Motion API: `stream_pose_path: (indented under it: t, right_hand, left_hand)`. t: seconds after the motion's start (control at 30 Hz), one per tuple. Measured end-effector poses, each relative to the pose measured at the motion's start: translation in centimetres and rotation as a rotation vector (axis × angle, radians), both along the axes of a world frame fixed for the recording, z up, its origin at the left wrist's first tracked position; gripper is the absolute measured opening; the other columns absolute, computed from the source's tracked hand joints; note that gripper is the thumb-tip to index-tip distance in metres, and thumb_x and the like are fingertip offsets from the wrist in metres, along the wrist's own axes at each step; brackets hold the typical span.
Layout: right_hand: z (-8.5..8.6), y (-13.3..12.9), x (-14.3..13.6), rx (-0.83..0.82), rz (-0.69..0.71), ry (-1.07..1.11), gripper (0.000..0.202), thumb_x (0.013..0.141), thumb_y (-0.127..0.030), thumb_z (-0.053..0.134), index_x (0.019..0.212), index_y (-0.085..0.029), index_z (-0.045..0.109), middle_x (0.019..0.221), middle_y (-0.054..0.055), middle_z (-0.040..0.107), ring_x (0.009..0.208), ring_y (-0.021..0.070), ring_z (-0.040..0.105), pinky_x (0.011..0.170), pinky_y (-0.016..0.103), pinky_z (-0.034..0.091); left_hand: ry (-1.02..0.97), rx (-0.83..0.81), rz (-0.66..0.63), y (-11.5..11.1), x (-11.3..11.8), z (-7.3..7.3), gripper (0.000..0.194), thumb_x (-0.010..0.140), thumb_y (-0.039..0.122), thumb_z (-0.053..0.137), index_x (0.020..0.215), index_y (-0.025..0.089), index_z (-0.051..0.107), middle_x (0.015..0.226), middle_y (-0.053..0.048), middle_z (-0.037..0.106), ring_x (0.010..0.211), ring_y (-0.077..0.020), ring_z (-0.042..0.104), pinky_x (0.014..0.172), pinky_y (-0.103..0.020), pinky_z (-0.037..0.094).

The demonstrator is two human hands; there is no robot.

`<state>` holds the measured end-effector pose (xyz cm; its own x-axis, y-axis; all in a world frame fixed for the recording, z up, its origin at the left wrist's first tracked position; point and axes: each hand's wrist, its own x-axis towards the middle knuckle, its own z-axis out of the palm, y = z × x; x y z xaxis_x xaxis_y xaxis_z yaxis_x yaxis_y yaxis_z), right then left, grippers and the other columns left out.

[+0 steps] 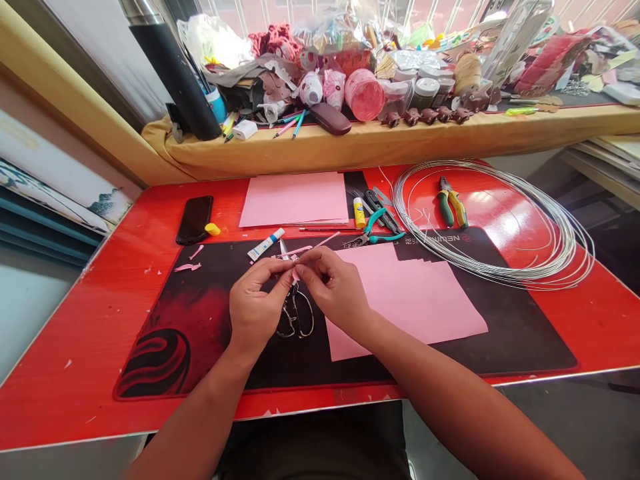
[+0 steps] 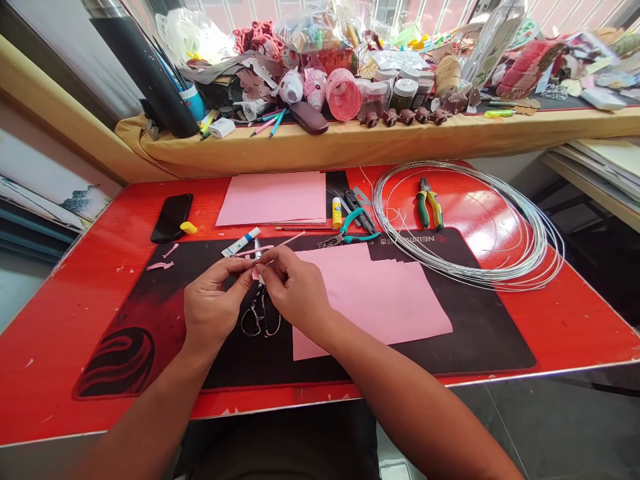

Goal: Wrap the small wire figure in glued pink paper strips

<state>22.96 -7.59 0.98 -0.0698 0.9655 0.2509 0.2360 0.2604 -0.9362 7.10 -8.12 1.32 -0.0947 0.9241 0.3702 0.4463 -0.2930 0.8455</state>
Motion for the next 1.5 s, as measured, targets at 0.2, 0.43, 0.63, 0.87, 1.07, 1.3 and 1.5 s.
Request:
stream_pose_path:
  t: [0.2, 0.43, 0.63, 0.87, 1.07, 1.3, 1.5]
  right_hand:
    - [0.4, 0.1, 0.0, -0.042, -0.002, 0.053, 0.007, 0.098, -0.031, 0.065, 0.095, -0.025, 0.063, 0.059, -0.009, 0.049, 0.053, 0.0134, 0.044, 0.056, 0.03, 0.031]
    - [0.4, 0.1, 0.0, -0.05, -0.013, 0.084, 0.008, 0.099, -0.031, 0.065, 0.095, -0.025, 0.061, 0.056, -0.01, 0.046, 0.051, 0.0125, 0.04, 0.055, 0.03, 0.027]
    - [0.3, 0.1, -0.1, -0.058, -0.002, 0.09, 0.007, 0.099, -0.03, 0.063, 0.095, -0.025, 0.06, 0.057, -0.01, 0.044, 0.051, 0.0125, 0.04, 0.055, 0.03, 0.027]
    - [0.2, 0.1, -0.2, -0.04, 0.018, 0.104, 0.008, 0.1, -0.029, 0.063, 0.095, -0.024, 0.06, 0.057, -0.011, 0.044, 0.051, 0.0114, 0.039, 0.055, 0.028, 0.026]
    - [0.2, -0.2, -0.4, -0.033, 0.02, 0.143, 0.011, 0.1, -0.032, 0.062, 0.098, -0.022, 0.065, 0.061, -0.008, 0.049, 0.054, 0.0115, 0.041, 0.055, 0.028, 0.029]
    - [-0.1, -0.4, -0.8, -0.163, 0.098, 0.289, 0.022, 0.101, -0.041, 0.063, 0.094, -0.02, 0.065, 0.067, -0.005, 0.054, 0.056, 0.0115, 0.044, 0.053, 0.027, 0.033]
    - [-0.9, 0.0, -1.2, -0.298, 0.171, 0.429, 0.028, 0.097, -0.047, 0.066, 0.099, -0.02, 0.065, 0.062, -0.008, 0.051, 0.05, 0.0103, 0.042, 0.049, 0.025, 0.033]
  left_hand:
    - [-0.047, -0.021, -0.051, 0.0, -0.2, -0.5, 0.012, 0.092, 0.033, 0.077, 0.098, 0.025, 0.083, 0.101, -0.004, 0.081, 0.098, -0.023, 0.074, 0.095, -0.037, 0.057]
    - [-0.101, -0.04, -0.173, 0.1, -0.4, -0.4, 0.019, 0.09, 0.037, 0.08, 0.104, 0.023, 0.081, 0.104, -0.006, 0.078, 0.1, -0.0233, 0.072, 0.092, -0.035, 0.056]
    - [-0.054, -0.048, -0.119, 0.2, -0.2, -0.1, 0.018, 0.089, 0.038, 0.08, 0.098, 0.022, 0.081, 0.098, -0.005, 0.079, 0.093, -0.0219, 0.071, 0.088, -0.034, 0.056]
    - [-0.117, -0.091, -0.048, 0.1, -0.3, -1.0, 0.016, 0.091, 0.037, 0.079, 0.097, 0.023, 0.084, 0.102, -0.006, 0.081, 0.101, -0.0228, 0.072, 0.098, -0.036, 0.054]
    - [-0.615, -0.274, -0.051, 0.9, 0.3, -1.4, 0.022, 0.081, 0.036, 0.089, 0.096, 0.021, 0.085, 0.091, -0.004, 0.08, 0.077, -0.0138, 0.068, 0.078, -0.026, 0.056]
    - [-1.018, -0.348, -0.039, 2.0, -0.2, -0.5, 0.027, 0.066, 0.028, 0.098, 0.085, 0.015, 0.084, 0.08, -0.003, 0.073, 0.071, -0.0094, 0.063, 0.067, -0.019, 0.054]
    - [-1.105, -0.416, -0.09, 1.9, 0.0, -0.6, 0.029, 0.066, 0.026, 0.099, 0.087, 0.014, 0.083, 0.082, -0.003, 0.073, 0.073, -0.0094, 0.064, 0.068, -0.018, 0.055]
